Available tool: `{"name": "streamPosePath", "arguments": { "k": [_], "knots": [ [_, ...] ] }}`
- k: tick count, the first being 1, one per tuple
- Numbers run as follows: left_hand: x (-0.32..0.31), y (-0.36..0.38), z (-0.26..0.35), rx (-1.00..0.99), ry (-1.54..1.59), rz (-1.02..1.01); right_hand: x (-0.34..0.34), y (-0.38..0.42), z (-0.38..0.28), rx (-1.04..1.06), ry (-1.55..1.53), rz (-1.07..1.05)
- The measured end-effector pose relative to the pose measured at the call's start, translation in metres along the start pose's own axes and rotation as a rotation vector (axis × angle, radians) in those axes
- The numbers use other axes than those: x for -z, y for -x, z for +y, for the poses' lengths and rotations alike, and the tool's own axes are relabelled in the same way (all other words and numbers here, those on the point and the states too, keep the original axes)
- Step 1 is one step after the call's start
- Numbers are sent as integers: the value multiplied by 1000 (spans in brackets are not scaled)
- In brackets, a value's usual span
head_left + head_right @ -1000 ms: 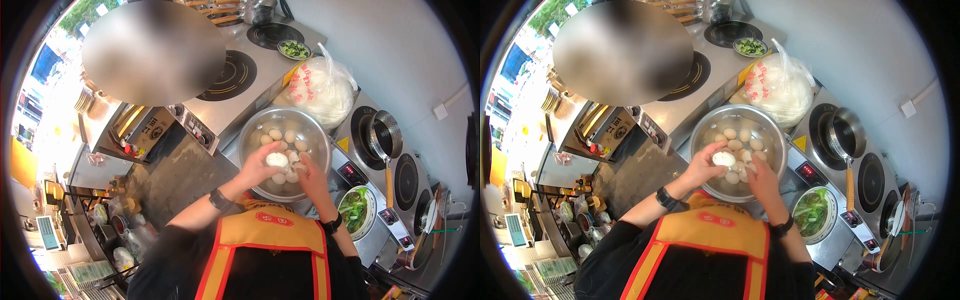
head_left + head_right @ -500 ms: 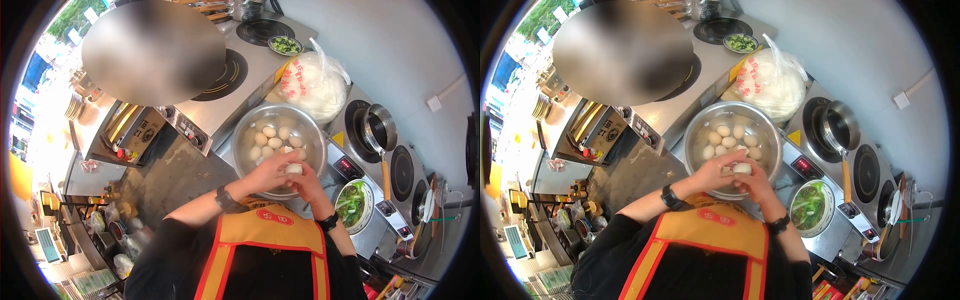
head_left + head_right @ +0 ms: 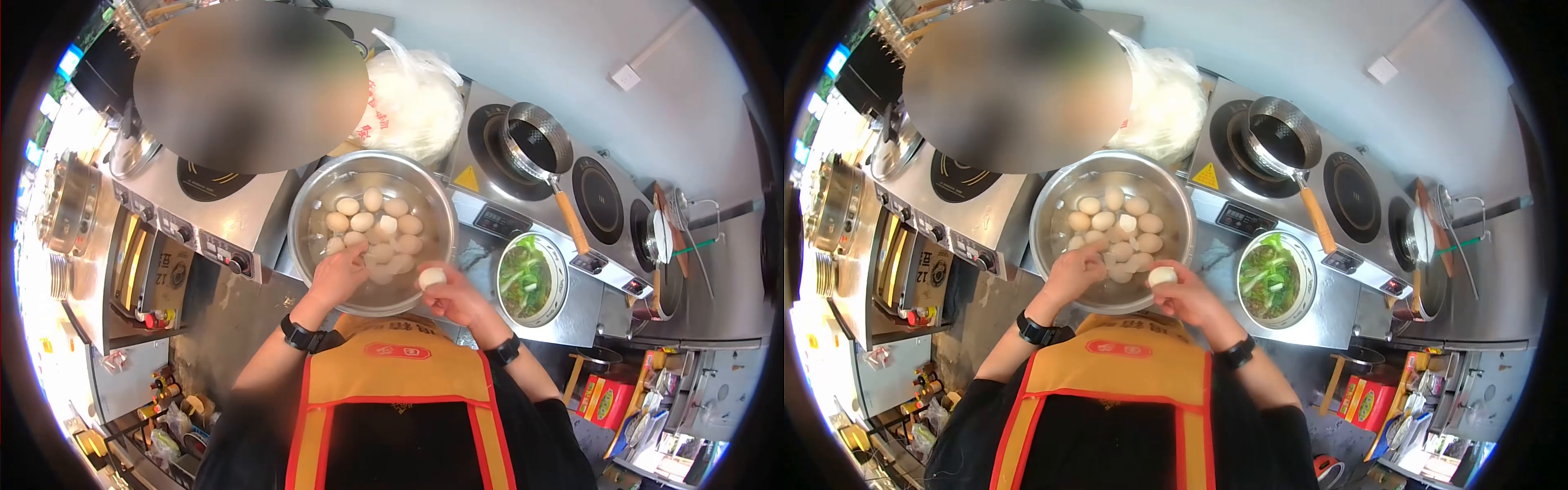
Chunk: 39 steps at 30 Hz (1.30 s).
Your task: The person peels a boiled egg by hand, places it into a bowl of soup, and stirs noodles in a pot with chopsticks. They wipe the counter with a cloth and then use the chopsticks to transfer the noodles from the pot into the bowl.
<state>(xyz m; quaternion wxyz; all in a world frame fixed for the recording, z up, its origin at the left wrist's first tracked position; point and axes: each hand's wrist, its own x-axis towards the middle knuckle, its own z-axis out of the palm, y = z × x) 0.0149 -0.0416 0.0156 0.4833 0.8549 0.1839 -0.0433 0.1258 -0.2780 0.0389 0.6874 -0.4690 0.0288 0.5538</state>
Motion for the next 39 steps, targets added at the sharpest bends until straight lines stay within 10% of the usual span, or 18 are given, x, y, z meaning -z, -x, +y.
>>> {"name": "streamPosePath", "arguments": {
  "k": [7, 13, 27, 39],
  "knots": [
    [-2, -11, 21, -179, -10, 65, 55, 56, 9, 314, 171, 567],
    [-26, -20, 39, -263, 191, 11, 131, 91, 15, 456, 1207, 1145],
    [-107, 4, 76, -259, 468, -173, 120, 187, 20, 545, 1035, 1137],
    [-302, 73, 173, -35, 803, -545, 304, 360, 151, 579, 483, 1220]
  ]
}}
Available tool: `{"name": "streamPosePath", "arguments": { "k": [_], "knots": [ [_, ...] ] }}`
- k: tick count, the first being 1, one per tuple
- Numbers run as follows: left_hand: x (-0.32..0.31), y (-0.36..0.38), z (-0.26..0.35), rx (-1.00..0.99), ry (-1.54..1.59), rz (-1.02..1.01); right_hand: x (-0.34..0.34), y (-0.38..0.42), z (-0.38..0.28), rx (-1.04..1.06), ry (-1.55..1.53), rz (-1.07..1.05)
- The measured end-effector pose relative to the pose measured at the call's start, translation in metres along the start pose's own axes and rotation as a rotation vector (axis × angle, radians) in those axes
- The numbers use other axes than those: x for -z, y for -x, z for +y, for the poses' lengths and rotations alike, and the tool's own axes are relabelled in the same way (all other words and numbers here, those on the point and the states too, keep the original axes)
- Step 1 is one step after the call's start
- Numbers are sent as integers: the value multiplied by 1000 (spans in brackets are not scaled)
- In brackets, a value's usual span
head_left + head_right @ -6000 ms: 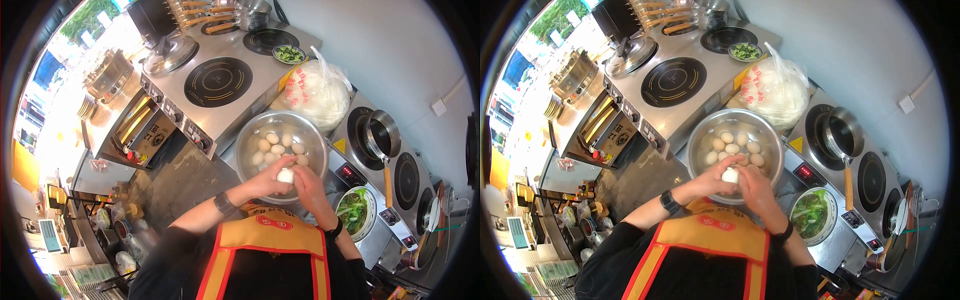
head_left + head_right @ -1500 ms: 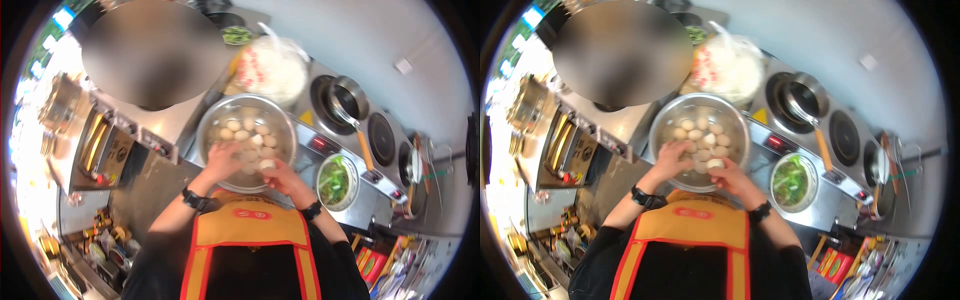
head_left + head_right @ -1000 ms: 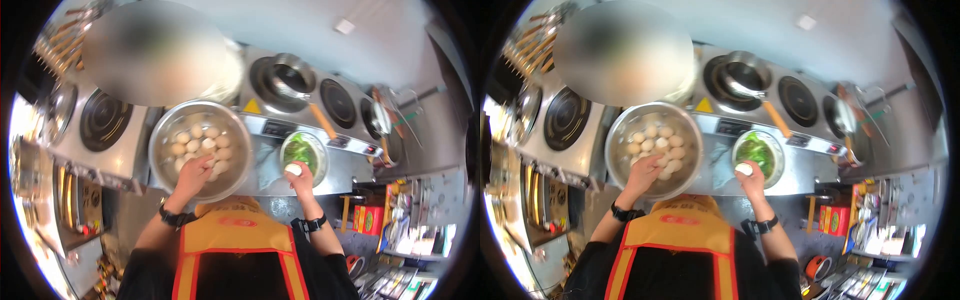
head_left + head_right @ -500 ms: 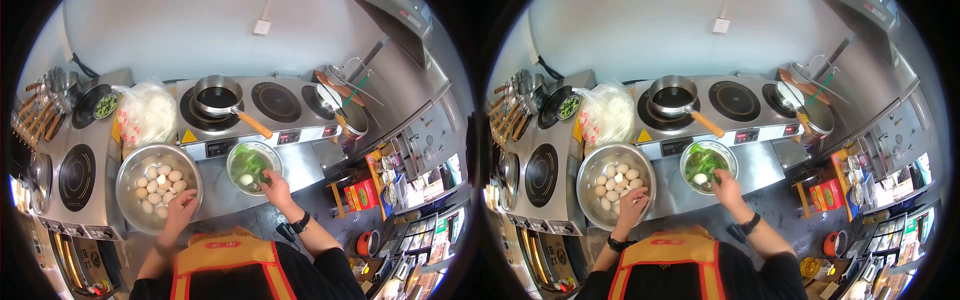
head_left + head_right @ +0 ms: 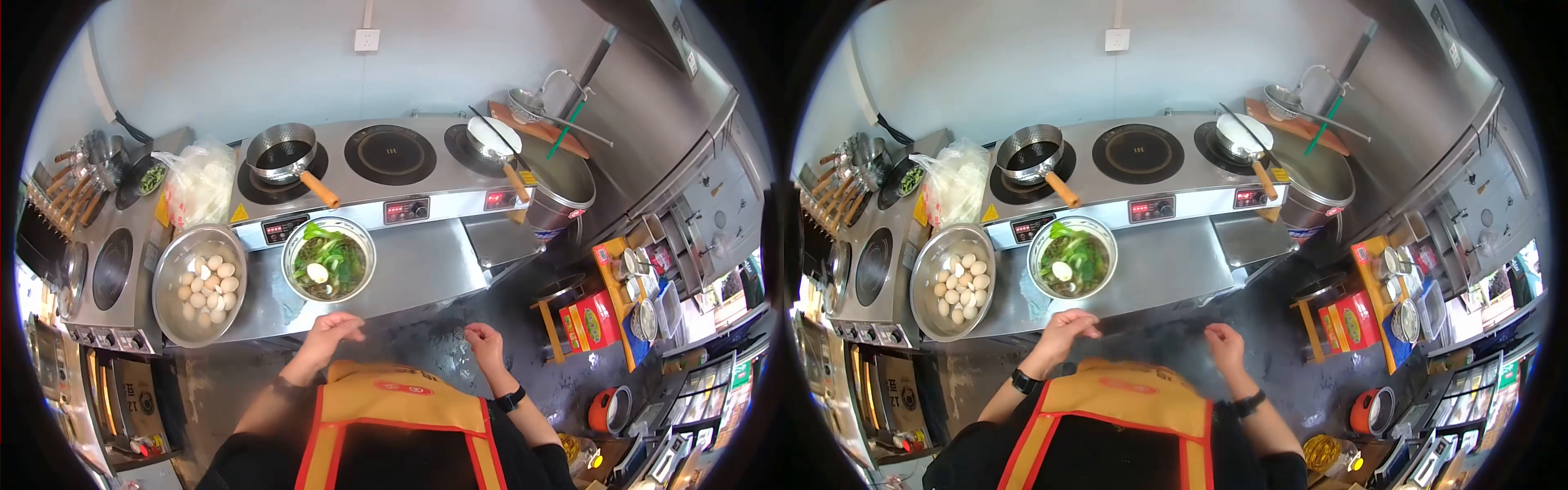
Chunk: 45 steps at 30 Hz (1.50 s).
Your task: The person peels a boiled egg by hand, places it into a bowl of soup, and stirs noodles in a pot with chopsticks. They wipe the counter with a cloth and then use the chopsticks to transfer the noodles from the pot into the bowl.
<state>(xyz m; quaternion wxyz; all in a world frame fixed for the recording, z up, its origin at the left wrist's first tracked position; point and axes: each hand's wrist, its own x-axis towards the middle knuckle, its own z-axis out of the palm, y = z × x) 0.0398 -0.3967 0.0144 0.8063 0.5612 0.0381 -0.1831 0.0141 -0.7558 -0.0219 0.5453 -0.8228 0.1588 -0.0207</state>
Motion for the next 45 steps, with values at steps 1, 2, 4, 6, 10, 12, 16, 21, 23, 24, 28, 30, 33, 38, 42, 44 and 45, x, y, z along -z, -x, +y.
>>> {"name": "streamPosePath", "arguments": {
  "k": [1, 2, 4, 6, 10, 12, 16, 21, 23, 24, 28, 30, 33, 38, 42, 44, 45],
  "knots": [
    [-17, -7, -6, 53, 45, -13, 12, -7, 9, -10, -67, -3],
    [-30, -14, -10, 49, 37, -2, 23, -19, 18, -7, -77, -13],
    [-51, -27, -10, 148, 44, -38, 41, -42, 26, -107, -185, 0],
    [-64, -42, -8, 169, 20, -41, 55, -77, 27, -161, -256, -28],
    [-80, -86, -11, 151, 20, -33, 61, -160, 24, -168, -383, 41],
    [-86, -110, -17, 170, 13, -43, 59, -203, 19, -158, -421, 112],
    [-104, -169, -23, 231, 54, -68, 63, -294, 49, -69, -404, 189],
    [-138, -224, -4, 292, -45, -161, 83, -376, 56, 149, 8, 324],
    [-153, -237, 17, 292, -79, -124, 85, -392, 46, 231, 159, 356],
    [-159, -242, 22, 291, -112, -99, 84, -401, 44, 223, 155, 343],
    [-159, -259, 13, 271, -77, -19, 84, -436, 40, 512, 362, 312],
    [-160, -257, 7, 251, 32, 119, 86, -449, 40, 576, 430, 204],
    [-167, -254, -2, 228, 78, 245, 92, -454, 39, 609, 397, 128],
    [-203, -258, -11, 137, 152, 388, 121, -449, 14, 632, 471, 3],
    [-240, -260, -5, 112, 101, 478, 156, -469, 3, 702, 333, -66],
    [-258, -258, -11, 105, 152, 571, 171, -501, -18, 837, 281, -64],
    [-260, -255, -15, 108, 192, 589, 174, -508, -36, 847, 280, -100]
  ]
}}
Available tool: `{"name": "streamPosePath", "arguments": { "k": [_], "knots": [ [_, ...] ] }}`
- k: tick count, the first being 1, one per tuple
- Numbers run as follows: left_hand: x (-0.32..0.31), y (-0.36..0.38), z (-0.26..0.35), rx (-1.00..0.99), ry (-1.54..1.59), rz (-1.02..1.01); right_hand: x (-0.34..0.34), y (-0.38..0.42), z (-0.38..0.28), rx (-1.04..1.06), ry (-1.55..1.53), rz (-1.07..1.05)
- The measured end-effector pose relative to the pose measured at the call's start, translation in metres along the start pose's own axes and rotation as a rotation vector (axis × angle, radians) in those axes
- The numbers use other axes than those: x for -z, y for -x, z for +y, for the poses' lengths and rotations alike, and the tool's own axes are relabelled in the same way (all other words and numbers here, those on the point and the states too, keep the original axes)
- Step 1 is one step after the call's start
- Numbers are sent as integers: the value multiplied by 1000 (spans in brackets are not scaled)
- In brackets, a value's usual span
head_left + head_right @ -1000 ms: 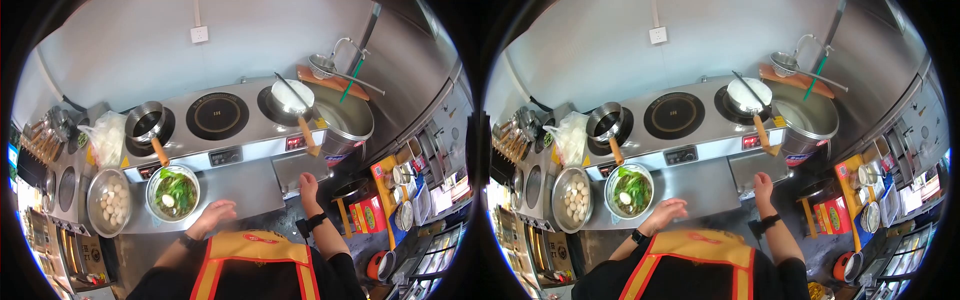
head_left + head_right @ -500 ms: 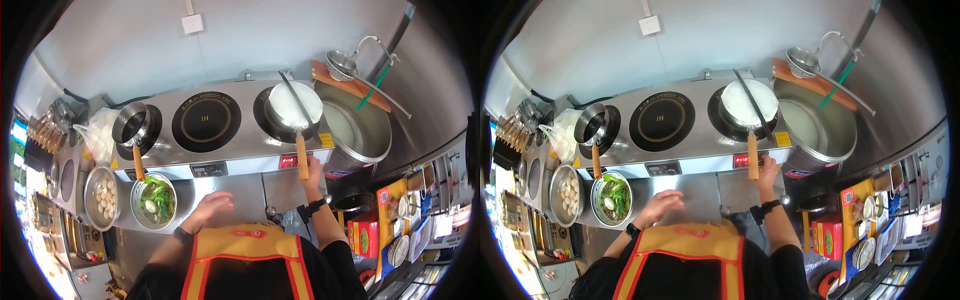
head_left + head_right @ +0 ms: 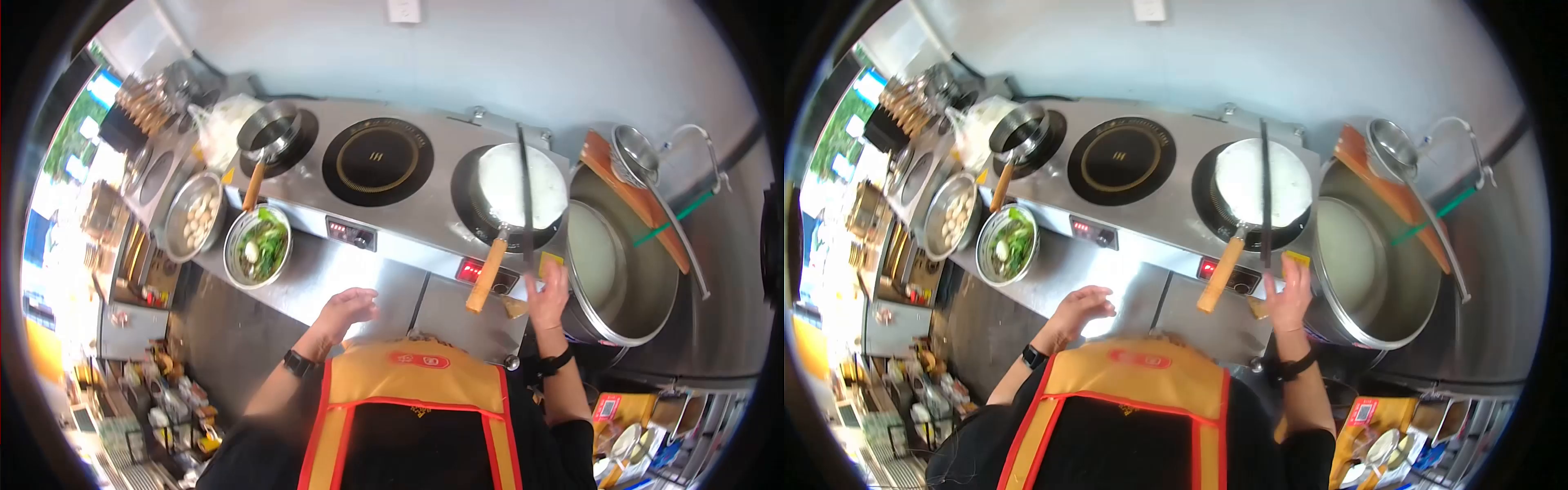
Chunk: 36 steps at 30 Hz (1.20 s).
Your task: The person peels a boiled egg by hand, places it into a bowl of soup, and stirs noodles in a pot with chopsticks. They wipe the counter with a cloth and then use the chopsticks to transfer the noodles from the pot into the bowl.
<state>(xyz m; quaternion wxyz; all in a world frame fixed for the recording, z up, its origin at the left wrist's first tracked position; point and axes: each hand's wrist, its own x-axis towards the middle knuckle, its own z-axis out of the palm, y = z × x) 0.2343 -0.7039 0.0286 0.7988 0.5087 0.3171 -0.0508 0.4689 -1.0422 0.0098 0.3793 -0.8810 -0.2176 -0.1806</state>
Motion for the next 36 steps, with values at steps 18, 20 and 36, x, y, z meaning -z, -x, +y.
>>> {"name": "streamPosePath", "arguments": {
  "k": [18, 20, 36],
  "knots": [
    [183, -12, -53, -307, 984, 555, 96, -120, -114, 539, 174, 18],
    [187, -12, -37, -383, 935, 660, 114, -135, -132, 256, -70, 105],
    [204, 2, -40, -331, 734, 523, 36, -174, -125, 152, -215, -314]
  ]
}}
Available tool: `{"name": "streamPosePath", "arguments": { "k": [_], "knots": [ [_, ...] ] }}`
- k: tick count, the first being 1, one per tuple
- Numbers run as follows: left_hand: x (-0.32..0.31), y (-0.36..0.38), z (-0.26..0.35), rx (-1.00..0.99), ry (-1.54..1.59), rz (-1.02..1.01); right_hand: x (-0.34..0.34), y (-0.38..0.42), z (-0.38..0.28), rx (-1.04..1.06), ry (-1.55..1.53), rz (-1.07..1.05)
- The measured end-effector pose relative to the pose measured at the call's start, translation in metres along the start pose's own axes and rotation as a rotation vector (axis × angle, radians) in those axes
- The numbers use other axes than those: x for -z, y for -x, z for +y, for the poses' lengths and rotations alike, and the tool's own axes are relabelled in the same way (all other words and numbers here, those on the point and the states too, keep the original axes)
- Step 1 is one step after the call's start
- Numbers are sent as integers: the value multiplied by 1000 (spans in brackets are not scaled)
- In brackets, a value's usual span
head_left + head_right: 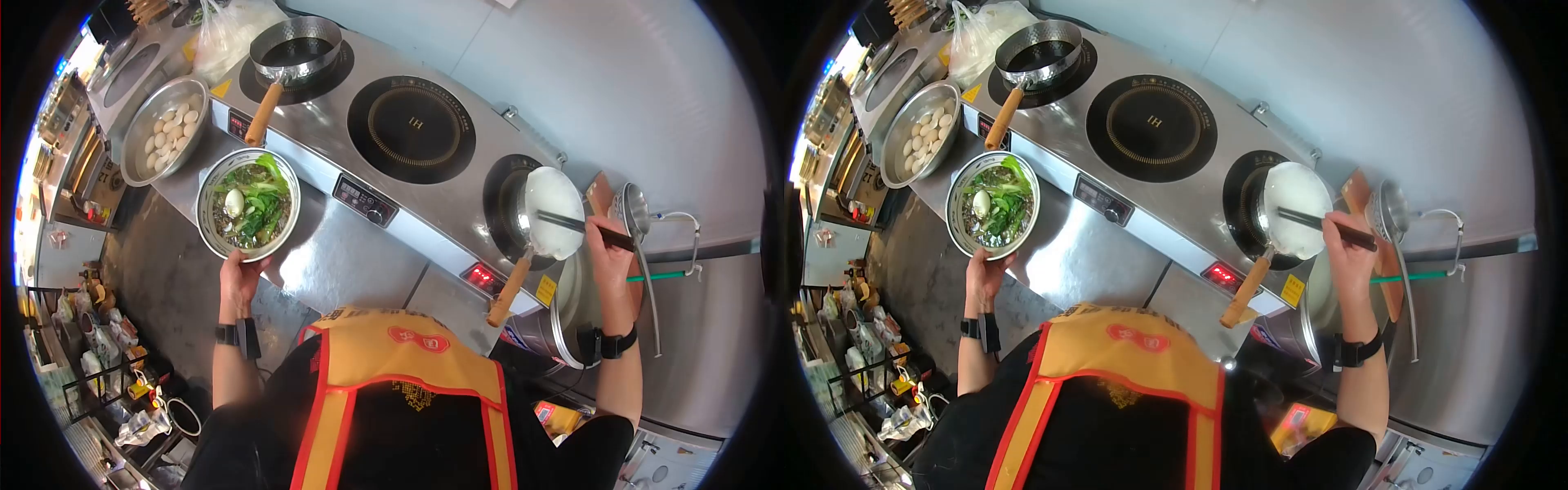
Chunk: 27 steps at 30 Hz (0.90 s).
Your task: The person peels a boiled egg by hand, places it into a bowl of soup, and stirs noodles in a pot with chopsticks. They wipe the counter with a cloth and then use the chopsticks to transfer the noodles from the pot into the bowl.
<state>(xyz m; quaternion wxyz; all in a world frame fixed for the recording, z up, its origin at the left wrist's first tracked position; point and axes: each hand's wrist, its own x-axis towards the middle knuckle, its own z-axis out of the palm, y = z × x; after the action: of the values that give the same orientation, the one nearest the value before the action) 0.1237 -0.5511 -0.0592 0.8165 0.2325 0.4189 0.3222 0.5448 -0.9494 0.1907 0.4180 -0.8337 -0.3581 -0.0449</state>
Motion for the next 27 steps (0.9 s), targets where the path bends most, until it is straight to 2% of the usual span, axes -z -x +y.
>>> {"name": "streamPosePath", "arguments": {
  "k": [5, 7, 9, 11, 12, 13, 15, 17, 22, 24, 26, 27],
  "knots": [
    [-10, 57, 4, 90, -24, -30, 4, -13, -7, 6, 211, -106],
    [-25, 77, 8, 90, -60, -62, 10, -15, -5, 143, 302, -92],
    [-34, 88, 12, 93, -112, -81, 21, -12, -11, 141, 313, -63],
    [-60, 95, 16, 102, -136, -171, 39, -9, -20, 29, 183, 4],
    [-71, 95, 18, 115, -120, -191, 47, -6, -23, -102, 54, 63],
    [-82, 94, 17, 111, -121, -207, 56, -4, -26, -98, 58, 79],
    [-109, 89, 18, 128, -127, -303, 71, 0, -31, -236, -33, 249],
    [-145, 86, 18, 149, -160, -369, 89, 5, -15, -206, -37, 302],
    [-203, 41, -13, 262, -205, -637, 96, 28, 35, -391, -83, 382],
    [-224, 28, -29, 282, -213, -641, 87, 40, 58, -450, -107, 399],
    [-244, 24, -42, 321, -229, -626, 76, 53, 83, -596, -281, 513],
    [-253, 22, -48, 311, -232, -638, 71, 59, 93, -587, -288, 524]
  ]
}}
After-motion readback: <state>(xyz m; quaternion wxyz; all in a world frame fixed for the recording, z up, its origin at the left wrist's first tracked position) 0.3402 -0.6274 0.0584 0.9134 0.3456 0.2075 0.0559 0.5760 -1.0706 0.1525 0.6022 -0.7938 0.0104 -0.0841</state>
